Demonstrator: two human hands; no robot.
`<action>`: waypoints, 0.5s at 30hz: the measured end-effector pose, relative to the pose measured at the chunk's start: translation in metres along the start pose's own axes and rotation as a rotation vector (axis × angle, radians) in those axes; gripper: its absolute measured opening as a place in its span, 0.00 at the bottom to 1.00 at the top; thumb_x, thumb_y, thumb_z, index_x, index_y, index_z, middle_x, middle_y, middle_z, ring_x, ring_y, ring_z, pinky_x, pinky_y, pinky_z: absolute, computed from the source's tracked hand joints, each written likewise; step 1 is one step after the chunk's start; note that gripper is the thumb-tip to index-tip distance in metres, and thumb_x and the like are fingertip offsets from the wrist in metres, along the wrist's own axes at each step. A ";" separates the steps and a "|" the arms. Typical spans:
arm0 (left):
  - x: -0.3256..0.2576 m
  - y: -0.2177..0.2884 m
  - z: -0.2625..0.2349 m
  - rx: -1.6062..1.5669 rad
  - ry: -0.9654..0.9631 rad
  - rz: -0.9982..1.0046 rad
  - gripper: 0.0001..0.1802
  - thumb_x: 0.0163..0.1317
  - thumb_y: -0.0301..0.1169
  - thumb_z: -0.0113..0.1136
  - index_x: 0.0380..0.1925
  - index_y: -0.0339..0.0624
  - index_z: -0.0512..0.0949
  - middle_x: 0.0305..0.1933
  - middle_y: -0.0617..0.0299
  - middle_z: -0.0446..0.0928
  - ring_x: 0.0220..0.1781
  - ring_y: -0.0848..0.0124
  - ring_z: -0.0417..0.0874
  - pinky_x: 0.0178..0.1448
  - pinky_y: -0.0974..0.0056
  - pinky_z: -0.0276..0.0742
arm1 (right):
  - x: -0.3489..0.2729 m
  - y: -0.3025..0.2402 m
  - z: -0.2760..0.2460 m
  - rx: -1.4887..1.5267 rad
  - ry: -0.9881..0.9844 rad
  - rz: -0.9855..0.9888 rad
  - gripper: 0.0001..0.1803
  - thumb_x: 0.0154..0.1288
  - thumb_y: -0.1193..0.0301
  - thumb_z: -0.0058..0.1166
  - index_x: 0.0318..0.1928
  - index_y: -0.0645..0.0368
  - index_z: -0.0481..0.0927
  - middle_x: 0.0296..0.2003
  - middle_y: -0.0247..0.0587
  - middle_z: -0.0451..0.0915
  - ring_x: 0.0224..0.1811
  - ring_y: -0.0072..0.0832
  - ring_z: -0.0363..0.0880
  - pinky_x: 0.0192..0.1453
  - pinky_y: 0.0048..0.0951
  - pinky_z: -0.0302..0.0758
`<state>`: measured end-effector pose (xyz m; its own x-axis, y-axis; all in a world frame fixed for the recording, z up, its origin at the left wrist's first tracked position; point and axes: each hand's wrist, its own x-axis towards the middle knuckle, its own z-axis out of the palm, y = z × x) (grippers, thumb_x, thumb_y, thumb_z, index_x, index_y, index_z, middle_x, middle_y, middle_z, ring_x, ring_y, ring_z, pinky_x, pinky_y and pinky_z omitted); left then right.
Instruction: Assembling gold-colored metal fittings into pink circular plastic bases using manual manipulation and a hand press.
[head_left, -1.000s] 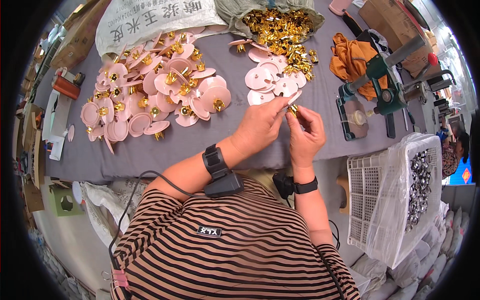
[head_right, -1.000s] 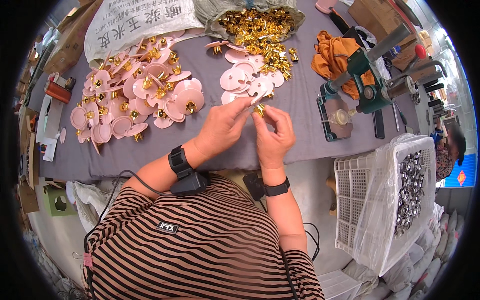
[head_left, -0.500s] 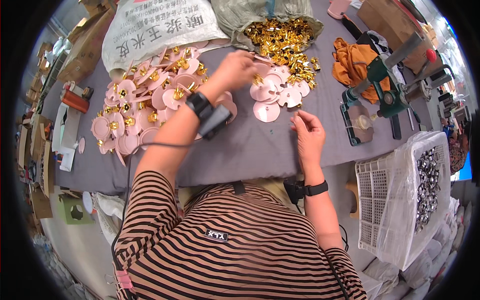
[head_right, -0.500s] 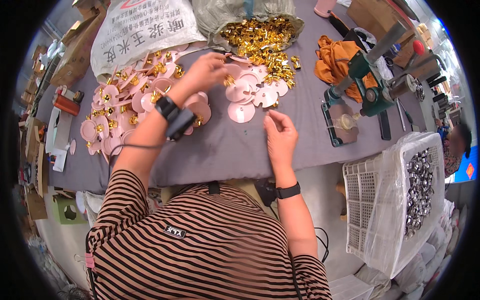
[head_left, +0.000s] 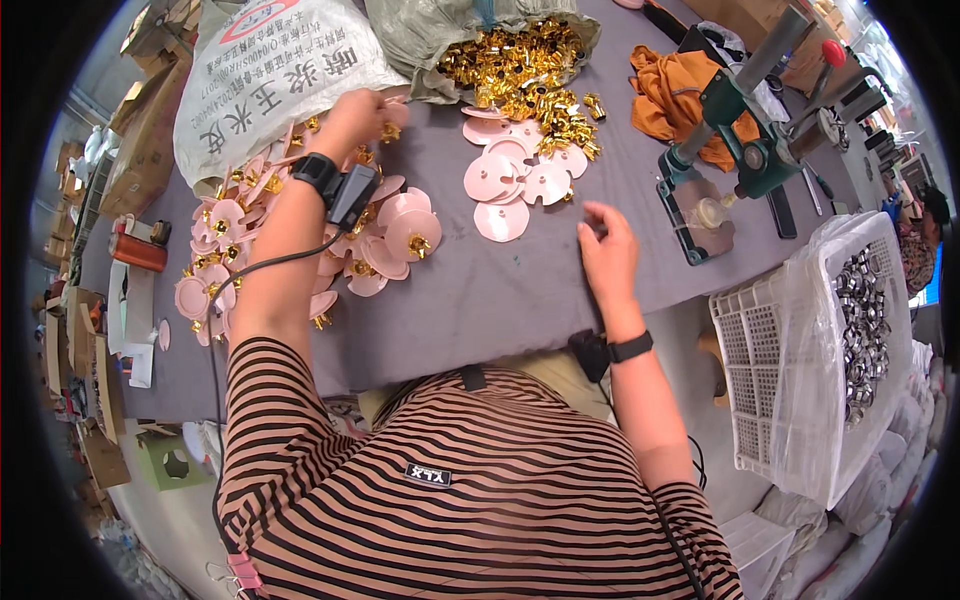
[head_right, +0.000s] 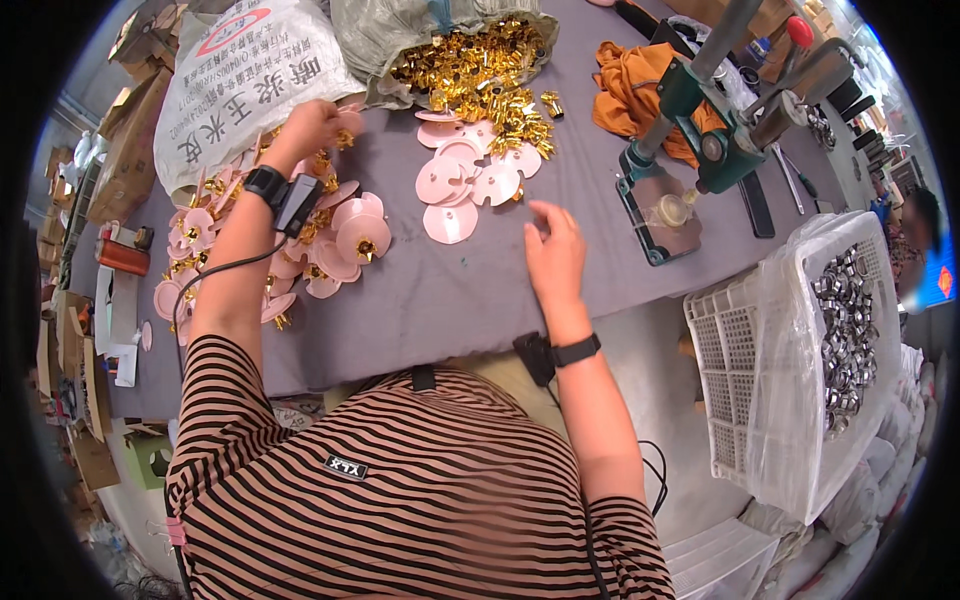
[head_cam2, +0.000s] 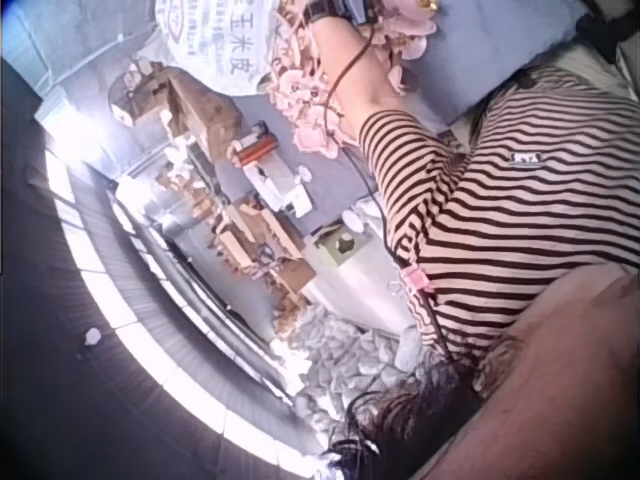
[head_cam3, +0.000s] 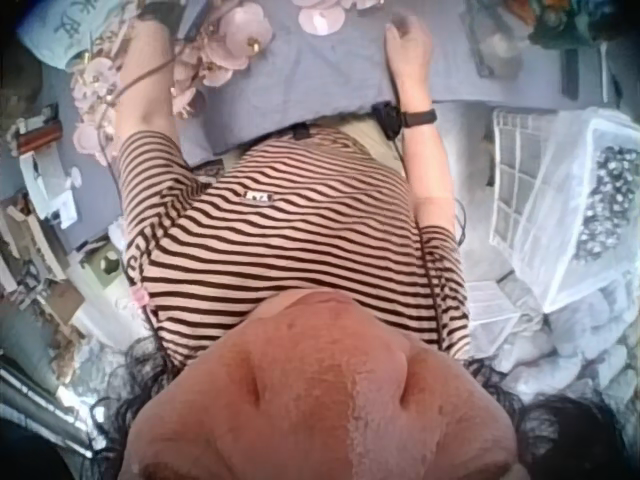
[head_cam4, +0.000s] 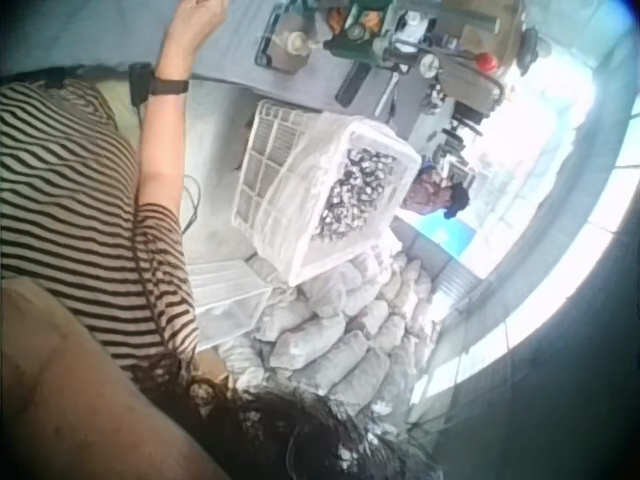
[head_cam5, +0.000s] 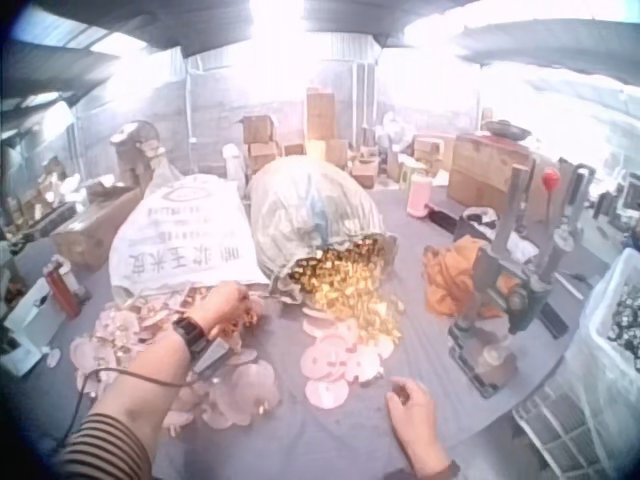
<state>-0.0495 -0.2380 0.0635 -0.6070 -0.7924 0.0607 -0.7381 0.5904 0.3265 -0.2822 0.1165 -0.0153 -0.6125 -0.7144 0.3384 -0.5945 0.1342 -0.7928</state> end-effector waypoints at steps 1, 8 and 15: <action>-0.005 -0.003 -0.008 0.064 -0.034 -0.050 0.24 0.57 0.48 0.70 0.36 0.35 0.86 0.33 0.40 0.84 0.37 0.50 0.87 0.45 0.54 0.81 | 0.012 -0.003 0.002 -0.095 -0.023 -0.031 0.19 0.55 0.80 0.63 0.50 0.60 0.80 0.44 0.47 0.83 0.48 0.45 0.80 0.53 0.39 0.78; -0.053 0.049 -0.020 0.468 0.027 0.065 0.16 0.53 0.42 0.70 0.34 0.41 0.86 0.37 0.47 0.85 0.42 0.50 0.86 0.48 0.51 0.81 | 0.047 0.016 0.038 -0.212 -0.105 -0.234 0.23 0.54 0.79 0.64 0.52 0.58 0.77 0.46 0.48 0.83 0.50 0.48 0.78 0.55 0.44 0.76; -0.067 0.122 0.091 -0.025 -0.098 0.476 0.21 0.59 0.35 0.63 0.53 0.46 0.80 0.44 0.50 0.84 0.49 0.48 0.84 0.54 0.51 0.80 | 0.022 0.021 0.011 -0.300 -0.063 -0.161 0.19 0.55 0.75 0.63 0.50 0.60 0.80 0.39 0.47 0.84 0.44 0.47 0.81 0.53 0.44 0.77</action>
<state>-0.1251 -0.0988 0.0133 -0.9013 -0.4162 0.1199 -0.3651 0.8789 0.3069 -0.3024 0.0962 -0.0304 -0.4708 -0.7827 0.4071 -0.8130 0.2057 -0.5447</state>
